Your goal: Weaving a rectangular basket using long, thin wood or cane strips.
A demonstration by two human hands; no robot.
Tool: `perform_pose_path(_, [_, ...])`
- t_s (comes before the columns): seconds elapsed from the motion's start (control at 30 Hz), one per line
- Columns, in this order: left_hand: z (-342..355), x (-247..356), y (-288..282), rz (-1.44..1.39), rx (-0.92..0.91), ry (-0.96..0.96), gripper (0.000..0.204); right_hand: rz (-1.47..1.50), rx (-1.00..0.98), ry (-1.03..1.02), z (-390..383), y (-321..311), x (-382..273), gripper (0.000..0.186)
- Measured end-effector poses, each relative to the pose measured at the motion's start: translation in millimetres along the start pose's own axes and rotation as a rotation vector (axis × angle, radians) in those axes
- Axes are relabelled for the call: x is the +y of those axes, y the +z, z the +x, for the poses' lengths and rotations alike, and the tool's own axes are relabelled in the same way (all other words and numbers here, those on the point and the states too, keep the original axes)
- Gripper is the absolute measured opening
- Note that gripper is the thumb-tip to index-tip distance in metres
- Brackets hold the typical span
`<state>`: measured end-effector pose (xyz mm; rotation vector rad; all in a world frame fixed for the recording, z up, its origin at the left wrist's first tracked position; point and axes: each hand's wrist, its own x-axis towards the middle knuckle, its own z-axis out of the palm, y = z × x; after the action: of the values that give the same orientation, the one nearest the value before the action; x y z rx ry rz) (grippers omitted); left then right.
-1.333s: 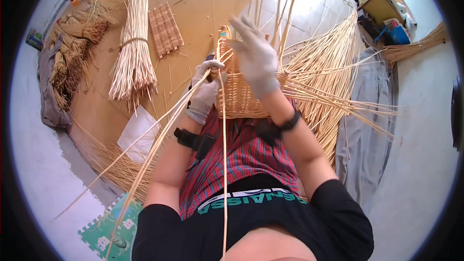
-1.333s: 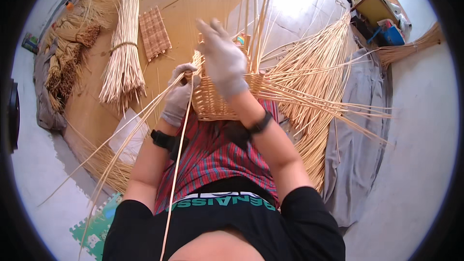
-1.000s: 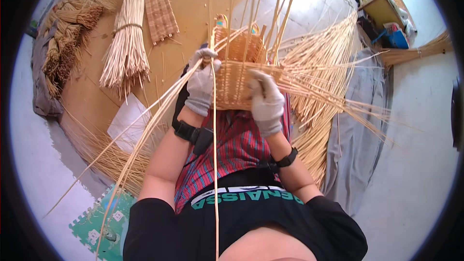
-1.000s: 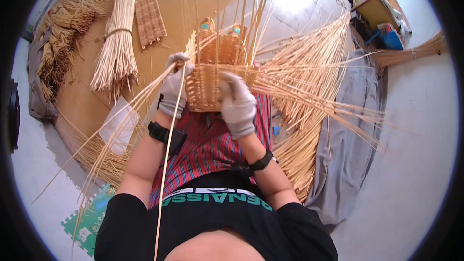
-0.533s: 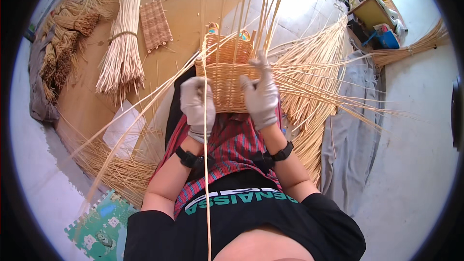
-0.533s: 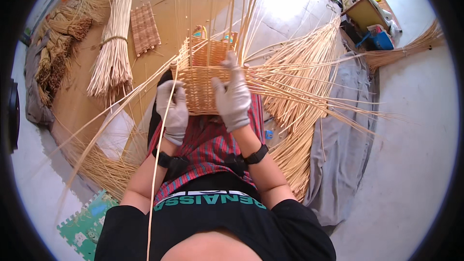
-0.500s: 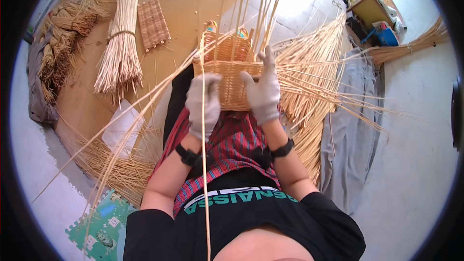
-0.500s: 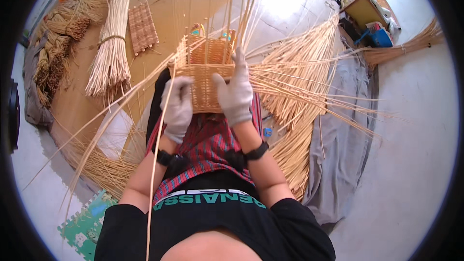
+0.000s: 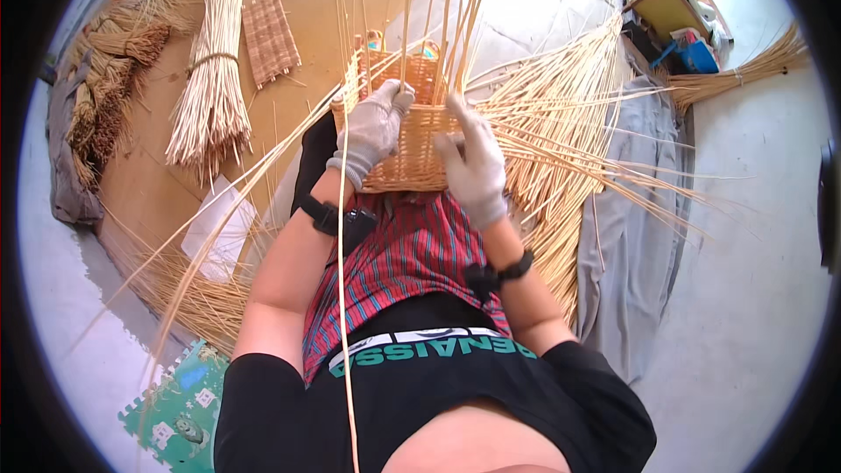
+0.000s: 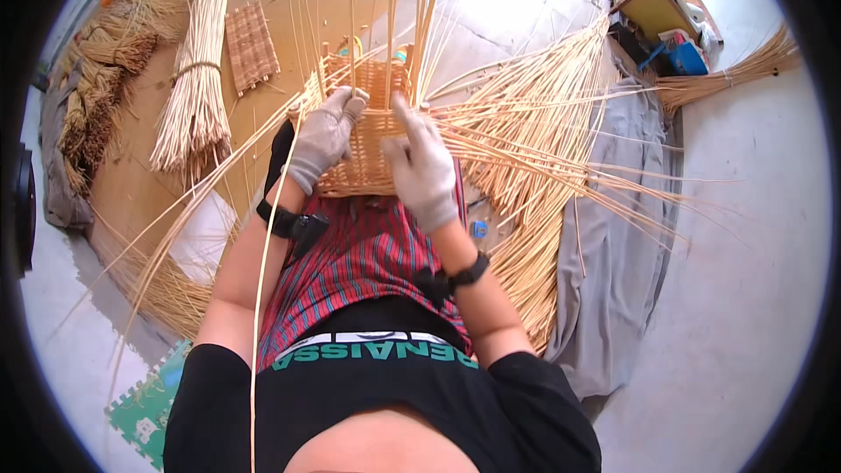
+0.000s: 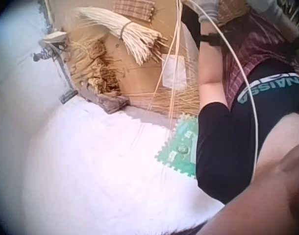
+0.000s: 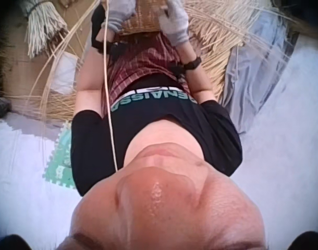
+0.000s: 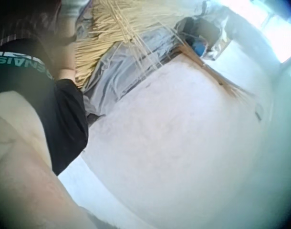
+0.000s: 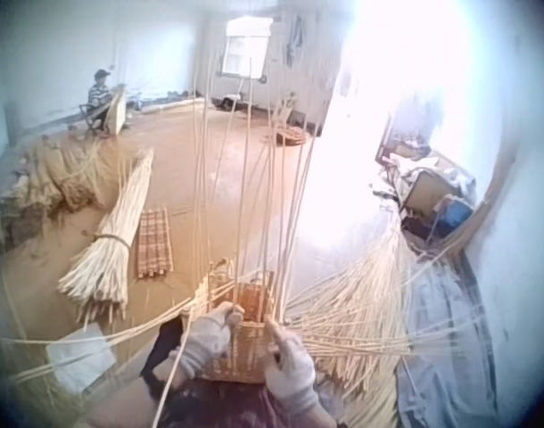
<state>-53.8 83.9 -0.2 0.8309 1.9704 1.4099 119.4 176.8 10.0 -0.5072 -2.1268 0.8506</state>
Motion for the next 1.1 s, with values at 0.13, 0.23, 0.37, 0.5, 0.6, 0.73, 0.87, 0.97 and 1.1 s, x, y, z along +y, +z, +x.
perform_pose_path(0.13, [7,9,0,0.072,-0.057,0.174,0.034,0.476,0.156,0.623,9,-4,-18,0.034])
perform_pose_path(0.23, [5,14,12,0.335,0.100,0.030,0.035,0.120,0.313,0.002,71,2,-16,0.038])
perform_pose_path(0.37, [2,19,18,0.267,0.230,0.114,0.040,-0.338,0.008,-0.076,132,10,-20,0.043])
perform_pose_path(0.5, [9,20,11,0.163,0.077,-0.168,0.034,0.241,0.129,0.094,67,-36,-10,0.042])
perform_pose_path(0.6, [5,17,19,-0.001,0.097,0.021,0.027,0.153,0.148,0.482,-4,-59,1,0.037])
perform_pose_path(0.73, [-31,4,33,-0.066,0.337,0.368,0.030,0.612,0.195,0.568,-13,-27,-20,0.033])
perform_pose_path(0.87, [-66,-21,8,0.414,0.583,0.506,0.044,0.432,-0.046,0.203,69,43,-49,0.063])
perform_pose_path(0.97, [-65,-32,-15,0.755,0.622,0.432,0.060,0.356,-0.121,0.527,128,107,-39,0.089])
perform_pose_path(1.1, [-57,-31,-31,0.695,0.463,0.368,0.063,0.198,-0.182,0.954,150,167,-3,0.083])
